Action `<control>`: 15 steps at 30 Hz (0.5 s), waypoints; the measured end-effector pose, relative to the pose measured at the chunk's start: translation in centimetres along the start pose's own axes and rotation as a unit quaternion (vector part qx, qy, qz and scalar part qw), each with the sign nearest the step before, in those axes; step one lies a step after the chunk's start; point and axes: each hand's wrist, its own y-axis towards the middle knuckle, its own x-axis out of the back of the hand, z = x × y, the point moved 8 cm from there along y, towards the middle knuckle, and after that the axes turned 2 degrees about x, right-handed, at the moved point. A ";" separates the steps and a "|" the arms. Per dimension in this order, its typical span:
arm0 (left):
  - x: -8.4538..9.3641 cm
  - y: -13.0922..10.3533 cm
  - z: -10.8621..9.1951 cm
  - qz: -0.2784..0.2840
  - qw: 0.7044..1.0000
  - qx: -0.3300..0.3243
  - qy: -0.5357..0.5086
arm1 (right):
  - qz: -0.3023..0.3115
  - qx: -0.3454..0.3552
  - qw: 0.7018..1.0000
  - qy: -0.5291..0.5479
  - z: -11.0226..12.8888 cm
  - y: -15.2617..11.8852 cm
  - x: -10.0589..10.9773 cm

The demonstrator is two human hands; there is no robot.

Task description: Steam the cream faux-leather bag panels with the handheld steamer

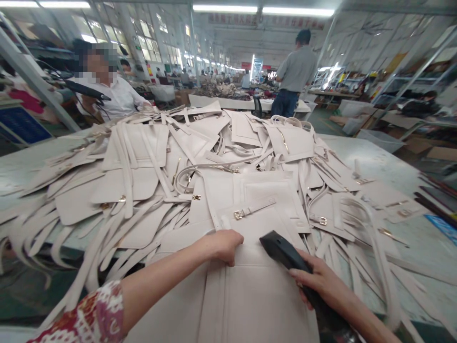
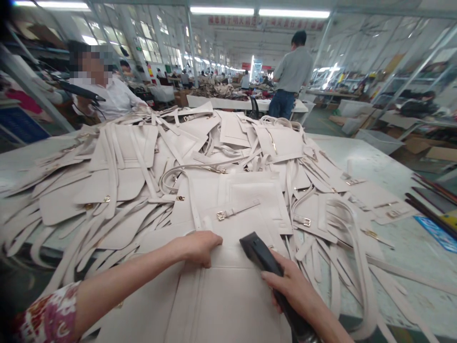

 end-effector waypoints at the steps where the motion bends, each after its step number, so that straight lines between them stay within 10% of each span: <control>1: 0.5 0.1 -0.7 -0.052 0.999 -0.011 0.009 | -0.034 0.014 0.999 -0.002 -0.1 0.1 0.1; 8: 1.7 1.2 -5.5 -0.248 0.962 -0.094 0.067 | -0.235 0.029 0.971 0.036 -3.4 -1.4 1.1; 15: 0.0 3.6 -9.6 -0.207 0.945 -0.174 0.186 | -0.270 0.060 0.956 0.101 -4.8 -1.5 0.7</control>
